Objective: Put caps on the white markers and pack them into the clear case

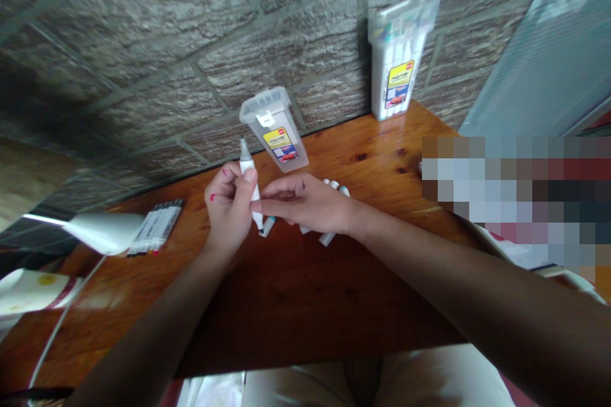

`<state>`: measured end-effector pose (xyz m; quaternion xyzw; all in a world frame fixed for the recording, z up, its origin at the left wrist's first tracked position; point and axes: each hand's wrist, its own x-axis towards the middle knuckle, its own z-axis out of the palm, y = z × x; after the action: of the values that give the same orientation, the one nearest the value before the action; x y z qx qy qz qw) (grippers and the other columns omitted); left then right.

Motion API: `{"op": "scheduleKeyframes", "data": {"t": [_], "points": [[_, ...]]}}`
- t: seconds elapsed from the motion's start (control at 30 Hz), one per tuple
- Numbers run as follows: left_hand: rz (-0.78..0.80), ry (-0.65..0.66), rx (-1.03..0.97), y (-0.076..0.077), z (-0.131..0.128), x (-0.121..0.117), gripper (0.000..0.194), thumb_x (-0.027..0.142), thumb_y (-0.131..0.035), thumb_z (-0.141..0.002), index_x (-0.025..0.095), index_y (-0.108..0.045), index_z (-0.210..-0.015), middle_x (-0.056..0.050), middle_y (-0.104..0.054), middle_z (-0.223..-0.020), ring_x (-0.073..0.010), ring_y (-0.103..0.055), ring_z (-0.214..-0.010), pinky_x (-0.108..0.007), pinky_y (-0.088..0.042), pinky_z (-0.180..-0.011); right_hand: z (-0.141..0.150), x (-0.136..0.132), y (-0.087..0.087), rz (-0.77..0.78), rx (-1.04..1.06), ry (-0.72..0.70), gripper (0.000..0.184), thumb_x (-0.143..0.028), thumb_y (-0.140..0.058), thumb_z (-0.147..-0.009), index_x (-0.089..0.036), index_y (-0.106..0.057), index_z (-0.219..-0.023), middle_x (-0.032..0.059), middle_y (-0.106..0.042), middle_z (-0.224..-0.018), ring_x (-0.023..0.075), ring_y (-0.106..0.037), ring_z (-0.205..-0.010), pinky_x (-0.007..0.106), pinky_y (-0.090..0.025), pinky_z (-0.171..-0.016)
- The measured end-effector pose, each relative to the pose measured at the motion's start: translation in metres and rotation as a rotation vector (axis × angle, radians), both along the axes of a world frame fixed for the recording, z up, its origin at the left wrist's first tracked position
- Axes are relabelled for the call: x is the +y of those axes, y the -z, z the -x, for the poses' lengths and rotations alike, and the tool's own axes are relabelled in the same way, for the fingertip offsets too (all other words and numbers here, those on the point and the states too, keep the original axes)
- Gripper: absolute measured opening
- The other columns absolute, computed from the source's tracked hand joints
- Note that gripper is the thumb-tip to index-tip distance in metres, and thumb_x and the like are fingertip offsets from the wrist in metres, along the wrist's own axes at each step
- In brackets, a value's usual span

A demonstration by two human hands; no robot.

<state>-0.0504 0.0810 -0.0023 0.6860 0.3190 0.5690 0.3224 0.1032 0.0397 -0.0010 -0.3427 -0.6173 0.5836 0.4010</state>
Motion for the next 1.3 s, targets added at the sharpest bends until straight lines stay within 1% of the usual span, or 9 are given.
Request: {"op": "scheduleKeyframes", "data": {"t": [0.07,0.13,0.23,0.3,0.5,0.83,1.03,1.17,1.3], "points": [[0.047,0.046,-0.006,0.002,0.002,0.002,0.044,0.058,-0.070,-0.080,0.019,-0.055,-0.067,0.005,-0.043,-0.056,-0.0080,-0.039,-0.050,-0.021,-0.034,-0.049,-0.002,0.000,0.000,0.013,0.010,-0.022,0.036,-0.053,-0.066,-0.084,-0.017,-0.068,-0.085,-0.0047,-0.053,-0.061,0.0070,-0.042,-0.052,0.019,-0.031,-0.045],[0.162,0.112,-0.014,0.005,0.004,0.005,0.043,0.060,-0.067,-0.082,0.019,-0.060,-0.071,0.004,-0.047,-0.056,-0.0079,-0.040,-0.047,-0.021,-0.033,-0.045,-0.003,0.000,-0.001,0.024,0.027,-0.031,0.034,-0.051,-0.064,-0.086,-0.017,-0.067,-0.086,-0.0059,-0.048,-0.058,0.0070,-0.040,-0.051,0.019,-0.030,-0.045],[0.320,0.171,-0.061,0.007,0.007,0.007,0.047,0.064,-0.060,-0.085,0.019,-0.065,-0.072,0.003,-0.048,-0.053,-0.0089,-0.043,-0.043,-0.022,-0.031,-0.040,-0.002,-0.001,-0.005,0.050,0.083,-0.028,0.029,-0.045,-0.064,-0.086,-0.016,-0.068,-0.089,-0.0049,-0.052,-0.061,0.0069,-0.040,-0.052,0.019,-0.029,-0.046],[0.353,0.171,-0.083,0.005,0.007,0.007,0.048,0.065,-0.059,-0.085,0.019,-0.067,-0.072,0.003,-0.047,-0.051,-0.0098,-0.046,-0.044,-0.022,-0.033,-0.041,-0.001,-0.001,-0.008,0.064,0.129,-0.028,0.026,-0.041,-0.065,-0.084,-0.016,-0.068,-0.091,-0.0035,-0.055,-0.066,0.0068,-0.039,-0.052,0.020,-0.029,-0.046],[0.390,0.196,-0.025,0.004,0.006,0.004,0.048,0.066,-0.058,-0.084,0.020,-0.068,-0.073,0.003,-0.048,-0.051,-0.0108,-0.048,-0.043,-0.024,-0.036,-0.041,0.000,-0.001,-0.007,0.079,0.178,-0.015,0.023,-0.040,-0.069,-0.083,-0.017,-0.068,-0.083,-0.0046,-0.050,-0.061,0.0071,-0.036,-0.051,0.020,-0.026,-0.045],[0.319,0.173,-0.002,0.006,0.007,0.003,0.050,0.066,-0.055,-0.086,0.019,-0.072,-0.079,0.001,-0.053,-0.051,-0.0129,-0.055,-0.048,-0.024,-0.036,-0.041,0.000,0.000,0.001,0.060,0.198,-0.030,0.027,-0.043,-0.070,-0.083,-0.016,-0.070,-0.081,-0.0049,-0.051,-0.058,0.0064,-0.035,-0.049,0.022,-0.024,-0.046],[0.342,0.254,-0.009,0.008,0.010,0.003,0.049,0.067,-0.059,-0.083,0.020,-0.073,-0.085,0.000,-0.062,-0.058,-0.0134,-0.058,-0.050,-0.024,-0.040,-0.042,0.000,0.000,0.002,0.054,0.224,-0.042,0.029,-0.045,-0.071,-0.082,-0.016,-0.070,-0.079,-0.0056,-0.050,-0.058,0.0059,-0.034,-0.049,0.022,-0.023,-0.046],[0.346,0.262,0.002,0.007,0.012,0.003,0.049,0.067,-0.061,-0.082,0.020,-0.074,-0.085,-0.002,-0.066,-0.062,-0.0154,-0.063,-0.055,-0.024,-0.043,-0.044,0.000,-0.001,0.003,0.045,0.207,-0.060,0.030,-0.046,-0.068,-0.086,-0.016,-0.070,-0.085,-0.0060,-0.046,-0.058,0.0064,-0.034,-0.050,0.022,-0.023,-0.046],[0.332,0.275,-0.005,0.006,0.013,0.004,0.046,0.064,-0.063,-0.081,0.020,-0.074,-0.084,-0.003,-0.068,-0.066,-0.0168,-0.066,-0.061,-0.024,-0.046,-0.047,-0.001,-0.001,0.004,0.031,0.186,-0.080,0.033,-0.048,-0.065,-0.088,-0.017,-0.068,-0.080,-0.0061,-0.045,-0.056,0.0066,-0.035,-0.050,0.021,-0.024,-0.046]]}}
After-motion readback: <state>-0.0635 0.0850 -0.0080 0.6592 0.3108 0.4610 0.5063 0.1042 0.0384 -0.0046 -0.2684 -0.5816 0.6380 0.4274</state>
